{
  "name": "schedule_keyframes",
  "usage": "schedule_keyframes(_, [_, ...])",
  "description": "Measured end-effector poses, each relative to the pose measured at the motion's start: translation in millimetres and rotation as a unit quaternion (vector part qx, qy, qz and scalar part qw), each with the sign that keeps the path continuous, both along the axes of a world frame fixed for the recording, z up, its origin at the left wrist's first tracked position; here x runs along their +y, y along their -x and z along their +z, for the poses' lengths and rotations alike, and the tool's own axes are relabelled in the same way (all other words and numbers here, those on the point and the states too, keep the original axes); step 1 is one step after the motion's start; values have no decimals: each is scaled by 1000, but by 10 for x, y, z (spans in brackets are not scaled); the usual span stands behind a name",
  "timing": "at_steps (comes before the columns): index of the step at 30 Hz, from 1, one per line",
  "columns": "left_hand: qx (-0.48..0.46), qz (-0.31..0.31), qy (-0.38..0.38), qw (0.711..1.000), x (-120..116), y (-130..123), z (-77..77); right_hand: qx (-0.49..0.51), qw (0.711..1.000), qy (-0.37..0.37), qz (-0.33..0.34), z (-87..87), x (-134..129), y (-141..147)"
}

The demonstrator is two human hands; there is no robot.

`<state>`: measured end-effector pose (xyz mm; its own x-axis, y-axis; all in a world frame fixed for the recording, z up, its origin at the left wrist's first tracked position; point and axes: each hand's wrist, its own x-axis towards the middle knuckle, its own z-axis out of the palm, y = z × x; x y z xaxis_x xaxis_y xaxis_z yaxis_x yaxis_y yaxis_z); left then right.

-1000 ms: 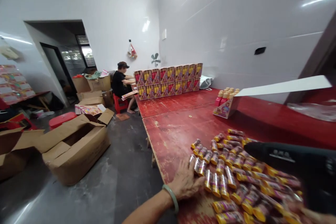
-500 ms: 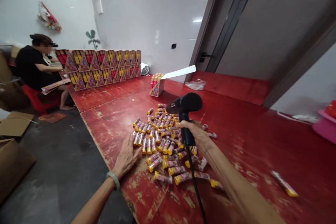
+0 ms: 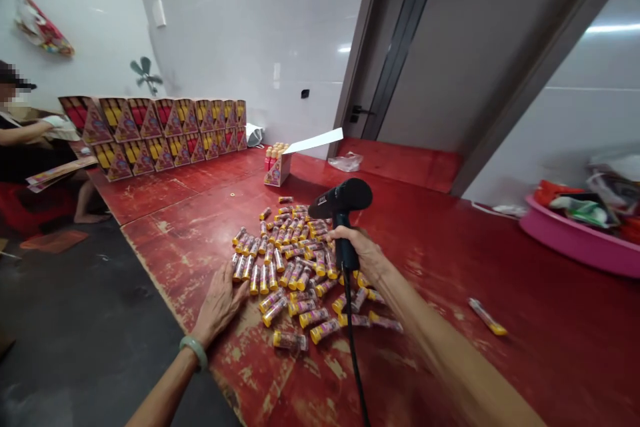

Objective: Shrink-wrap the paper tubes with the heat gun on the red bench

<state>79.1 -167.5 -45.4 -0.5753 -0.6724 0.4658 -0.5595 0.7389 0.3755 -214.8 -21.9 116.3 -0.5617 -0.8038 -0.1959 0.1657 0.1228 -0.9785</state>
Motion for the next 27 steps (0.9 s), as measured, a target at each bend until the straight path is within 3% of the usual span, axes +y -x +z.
schedule_keyframes(6, [-12,2,52,999,-16,0,-32,-68,996,-42,39,55,1101,-227])
schedule_keyframes(9, [-9,-5,57,998,-33,-9,-7,-82,994,-65,-15,113,1646,-380])
schedule_keyframes(12, [-2,-21,73,997,-3,9,31,-46,992,-68,-92,135,2013,-456])
schedule_keyframes(15, [7,-37,99,994,262,116,129,-12,994,-53,-98,94,2186,-494])
schedule_keyframes(18, [-42,-158,132,978,815,341,313,-32,998,-24,-47,24,2275,-536])
schedule_keyframes(22, [-132,-394,169,894,1511,753,517,-65,994,-7,-93,5,2493,-512])
schedule_keyframes(24, [-147,-434,181,870,1643,957,533,-57,991,-1,-124,42,2675,-440])
schedule_keyframes(27, [-156,-427,185,871,1578,1213,481,-50,987,-2,-150,100,2971,-349])
